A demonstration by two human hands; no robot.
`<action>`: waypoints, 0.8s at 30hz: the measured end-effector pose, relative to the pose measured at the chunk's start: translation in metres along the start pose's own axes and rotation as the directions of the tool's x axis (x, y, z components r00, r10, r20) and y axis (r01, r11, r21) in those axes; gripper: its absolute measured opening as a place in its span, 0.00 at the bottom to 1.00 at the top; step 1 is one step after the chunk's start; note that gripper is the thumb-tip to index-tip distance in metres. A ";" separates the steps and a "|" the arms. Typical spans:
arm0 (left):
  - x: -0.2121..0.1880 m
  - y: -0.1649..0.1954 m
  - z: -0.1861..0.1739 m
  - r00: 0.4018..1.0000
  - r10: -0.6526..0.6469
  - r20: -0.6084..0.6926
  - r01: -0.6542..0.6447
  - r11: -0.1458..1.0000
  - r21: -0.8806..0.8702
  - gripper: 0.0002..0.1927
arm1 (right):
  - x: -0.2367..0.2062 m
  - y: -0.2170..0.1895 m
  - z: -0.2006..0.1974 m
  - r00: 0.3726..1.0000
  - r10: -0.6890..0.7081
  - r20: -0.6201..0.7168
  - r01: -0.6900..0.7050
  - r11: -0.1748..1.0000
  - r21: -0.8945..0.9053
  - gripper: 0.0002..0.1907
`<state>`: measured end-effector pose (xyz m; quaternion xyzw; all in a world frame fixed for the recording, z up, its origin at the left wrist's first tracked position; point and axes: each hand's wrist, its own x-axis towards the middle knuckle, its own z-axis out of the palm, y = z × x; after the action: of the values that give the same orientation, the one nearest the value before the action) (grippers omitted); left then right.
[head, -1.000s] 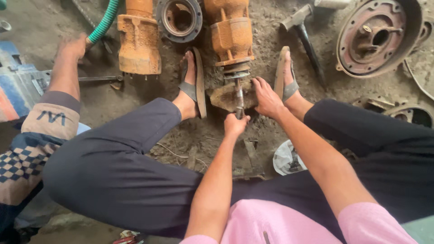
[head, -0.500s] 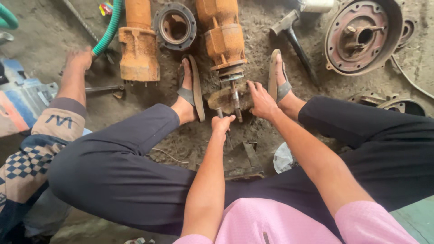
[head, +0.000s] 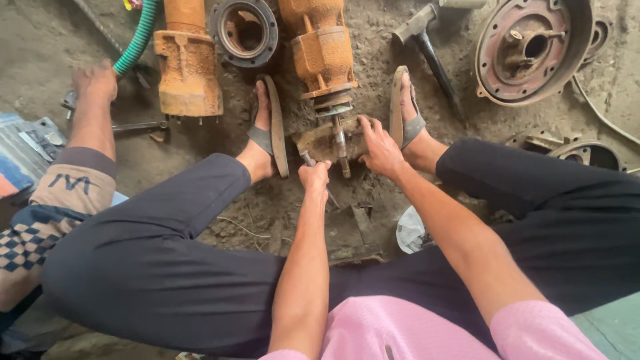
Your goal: The person sits on the floor and uses a hammer and a metal rod to repeatedly strike a component of a disassembled mechanical part. They adjust the rod and the part's position multiple times while continuing to hammer.
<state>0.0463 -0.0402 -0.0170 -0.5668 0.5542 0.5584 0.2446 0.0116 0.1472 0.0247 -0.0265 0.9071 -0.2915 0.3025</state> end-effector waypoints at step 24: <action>-0.010 0.073 0.010 0.883 0.312 -0.351 -0.149 0.895 0.420 0.24 | 0.118 -0.045 -0.099 0.777 0.626 -0.062 -0.581 0.751 0.314 0.38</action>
<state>-0.0209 -0.0474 0.0143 -0.5411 0.7552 0.3341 0.1589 -0.1459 0.1341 0.0507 0.3351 0.8380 -0.3032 0.3058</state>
